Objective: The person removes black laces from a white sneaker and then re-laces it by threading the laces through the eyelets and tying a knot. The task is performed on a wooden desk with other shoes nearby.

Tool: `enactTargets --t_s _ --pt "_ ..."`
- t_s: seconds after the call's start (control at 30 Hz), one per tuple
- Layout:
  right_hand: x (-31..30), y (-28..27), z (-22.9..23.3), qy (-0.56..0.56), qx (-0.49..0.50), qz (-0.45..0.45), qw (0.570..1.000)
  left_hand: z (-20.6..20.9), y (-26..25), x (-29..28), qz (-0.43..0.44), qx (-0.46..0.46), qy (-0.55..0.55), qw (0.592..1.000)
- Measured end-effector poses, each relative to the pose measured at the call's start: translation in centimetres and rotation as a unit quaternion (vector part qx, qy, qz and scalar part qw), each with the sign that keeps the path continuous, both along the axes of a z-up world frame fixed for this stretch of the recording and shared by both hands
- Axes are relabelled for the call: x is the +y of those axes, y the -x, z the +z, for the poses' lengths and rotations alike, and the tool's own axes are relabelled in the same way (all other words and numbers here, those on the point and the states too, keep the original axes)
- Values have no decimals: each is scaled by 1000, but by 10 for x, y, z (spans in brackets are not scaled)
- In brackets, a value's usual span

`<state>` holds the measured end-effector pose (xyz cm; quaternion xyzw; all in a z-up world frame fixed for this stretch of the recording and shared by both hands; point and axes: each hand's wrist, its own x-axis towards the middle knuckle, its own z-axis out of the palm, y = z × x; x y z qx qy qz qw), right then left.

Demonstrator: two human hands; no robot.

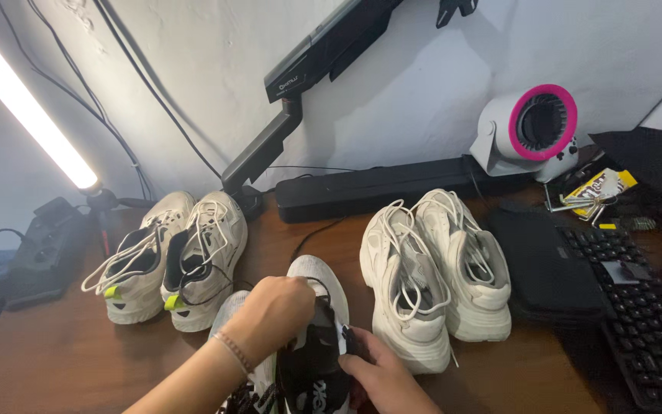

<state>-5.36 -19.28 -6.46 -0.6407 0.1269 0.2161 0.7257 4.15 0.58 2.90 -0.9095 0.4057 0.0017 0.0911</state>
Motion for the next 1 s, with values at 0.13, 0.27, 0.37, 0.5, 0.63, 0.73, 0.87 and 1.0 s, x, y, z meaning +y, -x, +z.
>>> enactTargets --t_s 0.13,0.27,0.37,0.5,0.63,0.73,0.87,1.0 --pt "-3 1 -8 11 -55 -14 998 -10 -5 12 128 111 243 955" --pt "-15 0 -6 -70 0 -29 997 -24 -24 11 260 445 618 593" --pt "-20 5 2 -81 -36 17 996 -20 -36 21 196 591 694 362" --pt "-25 10 10 -60 4 45 997 9 -54 40 99 409 239 875" --pt "-26 13 9 -30 -2 26 999 23 -53 42 46 393 295 870" --pt "-28 12 10 -63 6 -24 998 32 -49 48 -29 458 513 726" --pt "-32 16 19 -32 63 22 997 42 -52 53 209 622 540 527" --pt "-26 18 38 -56 35 12 998 52 -58 59 226 620 488 571"
